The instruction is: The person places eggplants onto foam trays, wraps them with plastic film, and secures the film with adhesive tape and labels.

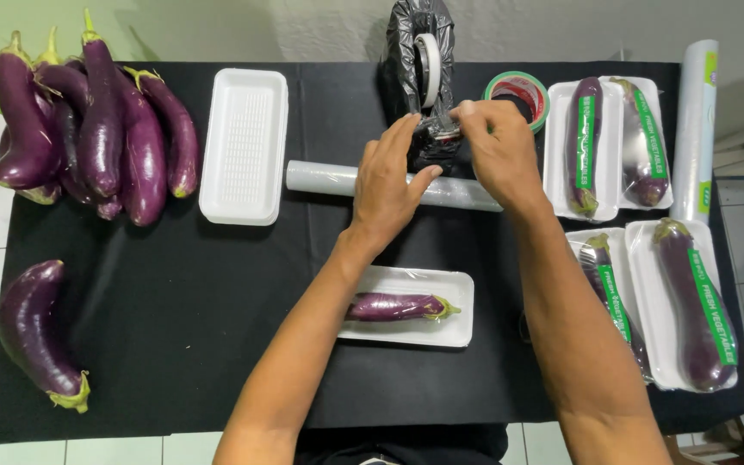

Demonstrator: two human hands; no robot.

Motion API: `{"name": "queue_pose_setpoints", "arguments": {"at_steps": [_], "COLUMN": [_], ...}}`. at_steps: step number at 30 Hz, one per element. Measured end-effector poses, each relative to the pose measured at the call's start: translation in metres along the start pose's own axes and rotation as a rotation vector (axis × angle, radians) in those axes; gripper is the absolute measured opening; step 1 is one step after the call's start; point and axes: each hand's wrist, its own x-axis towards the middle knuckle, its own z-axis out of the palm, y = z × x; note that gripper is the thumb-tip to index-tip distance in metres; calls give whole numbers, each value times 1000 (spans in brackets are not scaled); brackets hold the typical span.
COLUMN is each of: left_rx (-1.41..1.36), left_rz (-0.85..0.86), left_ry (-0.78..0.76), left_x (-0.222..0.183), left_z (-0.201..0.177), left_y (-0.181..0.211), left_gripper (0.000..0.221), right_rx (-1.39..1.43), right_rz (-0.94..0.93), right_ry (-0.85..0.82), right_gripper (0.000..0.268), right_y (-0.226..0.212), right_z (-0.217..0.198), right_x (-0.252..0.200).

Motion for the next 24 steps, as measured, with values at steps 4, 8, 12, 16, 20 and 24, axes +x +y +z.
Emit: {"name": "queue_pose_setpoints", "arguments": {"at_steps": [4, 8, 12, 16, 20, 24], "left_rx": [133, 187, 188, 187, 168, 157], "left_rz": [-61, -82, -54, -80, -80, -77], "left_ry": [4, 10, 28, 10, 14, 7], "left_x": [9, 10, 11, 11, 11, 10], "left_z": [28, 26, 29, 25, 30, 32], "left_y": [-30, -27, -31, -29, -36, -41], "left_gripper": [48, 43, 42, 42, 44, 45], "right_rx": [69, 92, 151, 212, 216, 163], "right_rz": [153, 90, 153, 261, 350, 387], "right_ry": [-89, 73, 196, 186, 189, 129], "right_gripper": [22, 22, 26, 32, 36, 36], "right_y": [-1, -29, -21, -9, 5, 19], "right_z": [12, 3, 12, 21, 26, 33], "right_x": [13, -21, -57, -57, -48, -36]}}
